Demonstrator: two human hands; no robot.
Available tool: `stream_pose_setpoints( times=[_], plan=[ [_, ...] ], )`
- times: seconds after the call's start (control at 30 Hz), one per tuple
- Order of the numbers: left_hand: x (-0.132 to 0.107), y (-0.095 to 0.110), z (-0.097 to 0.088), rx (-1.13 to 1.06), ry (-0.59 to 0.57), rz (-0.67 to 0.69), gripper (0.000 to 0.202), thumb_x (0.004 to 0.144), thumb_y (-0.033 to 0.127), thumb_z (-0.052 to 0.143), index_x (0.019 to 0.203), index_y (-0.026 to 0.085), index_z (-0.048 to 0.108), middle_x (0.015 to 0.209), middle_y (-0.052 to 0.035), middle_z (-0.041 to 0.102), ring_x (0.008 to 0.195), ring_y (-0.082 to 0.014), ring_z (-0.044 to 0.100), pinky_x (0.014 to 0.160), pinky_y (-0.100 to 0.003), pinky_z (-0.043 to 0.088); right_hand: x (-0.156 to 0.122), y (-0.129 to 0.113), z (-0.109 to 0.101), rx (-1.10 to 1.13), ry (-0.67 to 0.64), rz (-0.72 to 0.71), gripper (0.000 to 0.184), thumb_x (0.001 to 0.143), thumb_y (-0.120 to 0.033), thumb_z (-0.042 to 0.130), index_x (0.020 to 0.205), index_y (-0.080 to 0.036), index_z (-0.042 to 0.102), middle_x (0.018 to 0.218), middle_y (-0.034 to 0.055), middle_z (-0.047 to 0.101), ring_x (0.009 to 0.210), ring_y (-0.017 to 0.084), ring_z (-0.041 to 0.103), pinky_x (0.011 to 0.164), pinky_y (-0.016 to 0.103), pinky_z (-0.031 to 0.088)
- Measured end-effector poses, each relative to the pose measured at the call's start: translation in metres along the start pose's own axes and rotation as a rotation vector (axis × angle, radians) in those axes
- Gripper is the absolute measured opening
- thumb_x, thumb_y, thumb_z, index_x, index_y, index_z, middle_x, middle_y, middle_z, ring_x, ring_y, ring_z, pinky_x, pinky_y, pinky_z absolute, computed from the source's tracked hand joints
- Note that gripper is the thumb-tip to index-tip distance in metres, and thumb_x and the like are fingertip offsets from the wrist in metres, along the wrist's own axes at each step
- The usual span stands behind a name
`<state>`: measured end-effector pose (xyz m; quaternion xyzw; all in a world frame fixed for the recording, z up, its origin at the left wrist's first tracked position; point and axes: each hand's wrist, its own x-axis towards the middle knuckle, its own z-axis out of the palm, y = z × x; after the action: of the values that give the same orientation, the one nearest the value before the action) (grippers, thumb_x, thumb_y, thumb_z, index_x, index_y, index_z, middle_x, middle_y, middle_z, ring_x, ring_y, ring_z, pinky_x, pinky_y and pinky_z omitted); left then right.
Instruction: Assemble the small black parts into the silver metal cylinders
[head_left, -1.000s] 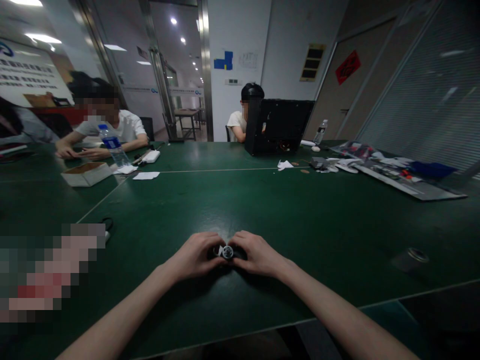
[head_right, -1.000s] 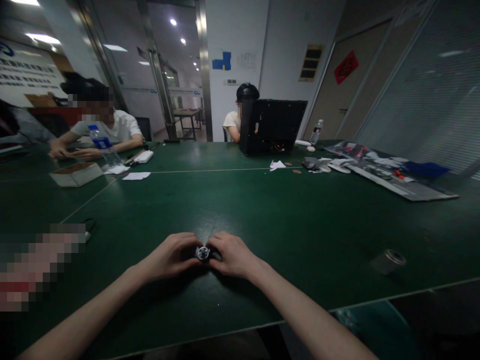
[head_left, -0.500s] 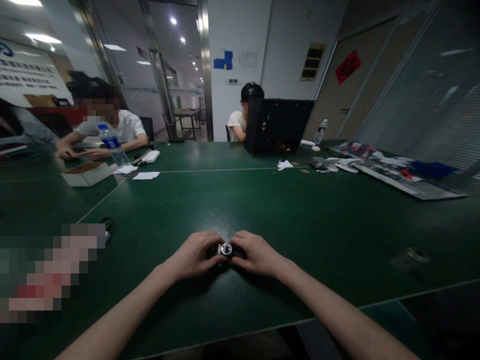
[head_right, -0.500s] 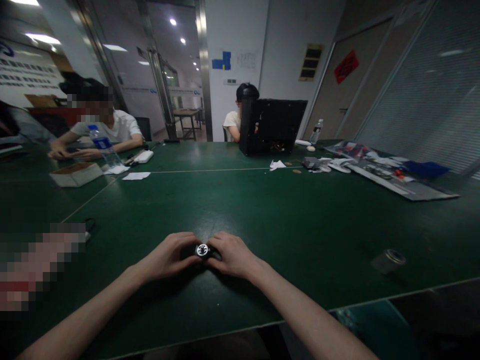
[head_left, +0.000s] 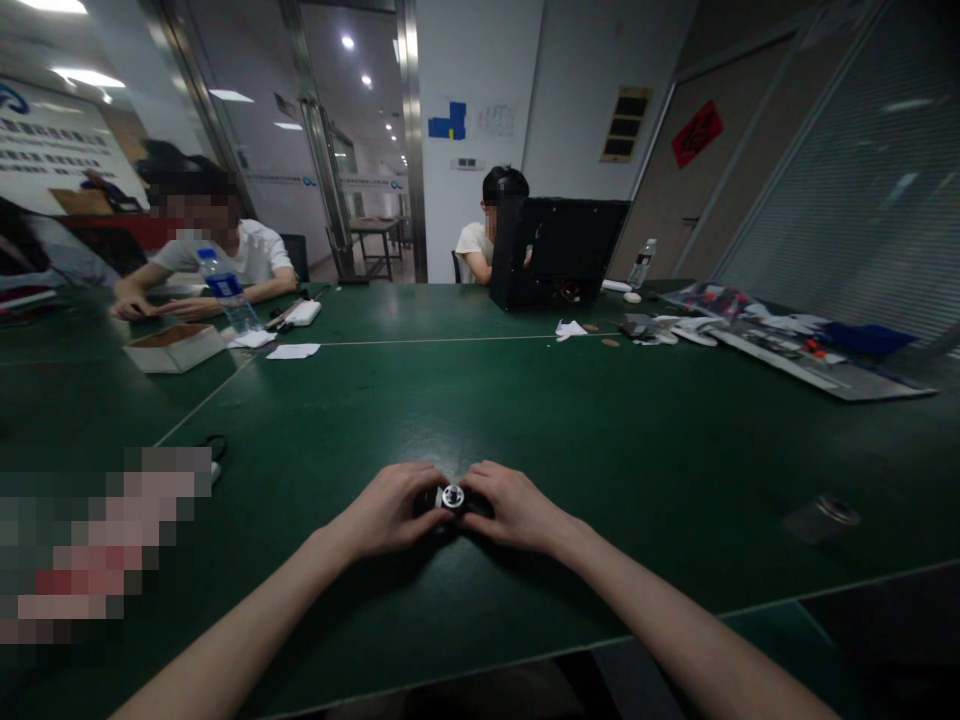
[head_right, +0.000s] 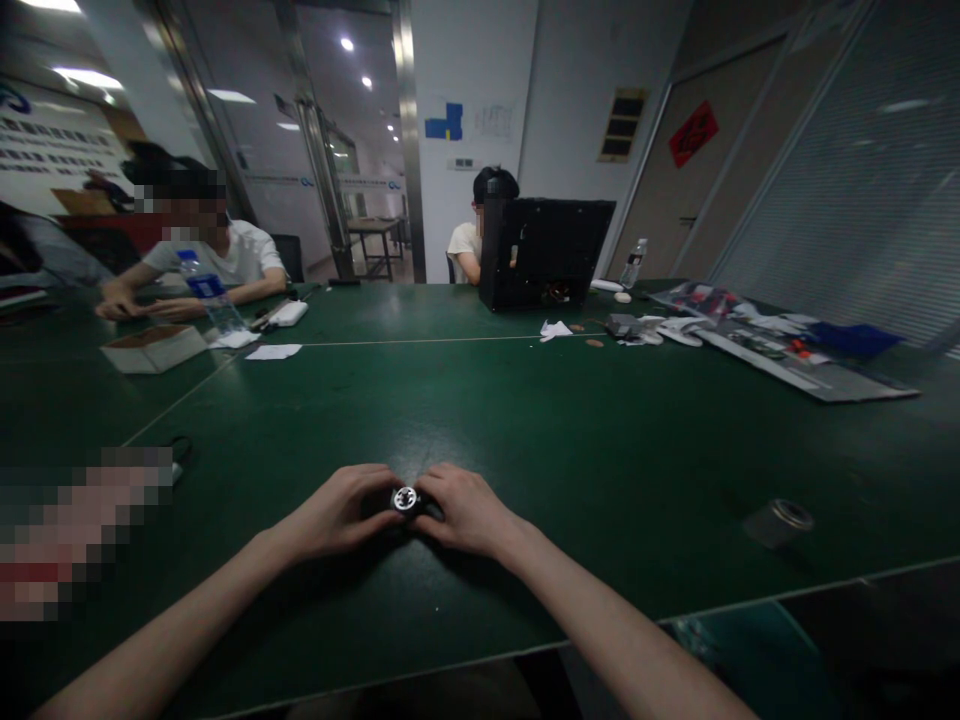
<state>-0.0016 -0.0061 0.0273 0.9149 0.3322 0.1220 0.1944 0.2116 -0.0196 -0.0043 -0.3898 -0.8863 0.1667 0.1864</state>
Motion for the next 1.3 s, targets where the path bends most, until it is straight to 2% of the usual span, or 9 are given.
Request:
stream_pose_setpoints(
  times=[0.47, 0.9, 1.3],
  plan=[
    [-0.0011, -0.0027, 0.0019, 0.007, 0.017, 0.004, 0.018, 0.087, 0.033, 0.053, 0.093, 0.017, 0.058, 0.083, -0.0033, 0.058, 0.072, -0.0158, 0.052, 0.066, -0.025, 0.038, 0.0007, 0.0002, 0.0006, 0.004, 0.002, -0.001, 0.019, 0.082, -0.029, 0.058, 0.097, -0.017, 0.056, 0.092, 0.0048, 0.058, 0.084, 0.015, 0.051, 0.072, 0.026, 0.038],
    [-0.0009, -0.0010, 0.0005, -0.017, 0.011, 0.040, 0.015, 0.084, 0.029, 0.057, 0.092, 0.017, 0.059, 0.085, -0.0034, 0.058, 0.074, -0.0161, 0.053, 0.067, -0.025, 0.040, -0.0012, -0.0018, -0.0017, 0.002, 0.018, -0.005, 0.020, 0.080, -0.027, 0.059, 0.098, -0.018, 0.057, 0.093, 0.0039, 0.060, 0.084, 0.015, 0.053, 0.072, 0.026, 0.040],
    [-0.0001, -0.0008, 0.0007, 0.009, 0.001, 0.015, 0.015, 0.085, 0.030, 0.056, 0.091, 0.016, 0.059, 0.083, -0.0031, 0.058, 0.072, -0.0153, 0.052, 0.064, -0.023, 0.038, 0.0001, -0.0001, -0.0005, -0.008, 0.007, 0.001, 0.022, 0.079, -0.026, 0.061, 0.099, -0.018, 0.057, 0.093, 0.0046, 0.059, 0.085, 0.016, 0.053, 0.073, 0.026, 0.039]
  ],
)
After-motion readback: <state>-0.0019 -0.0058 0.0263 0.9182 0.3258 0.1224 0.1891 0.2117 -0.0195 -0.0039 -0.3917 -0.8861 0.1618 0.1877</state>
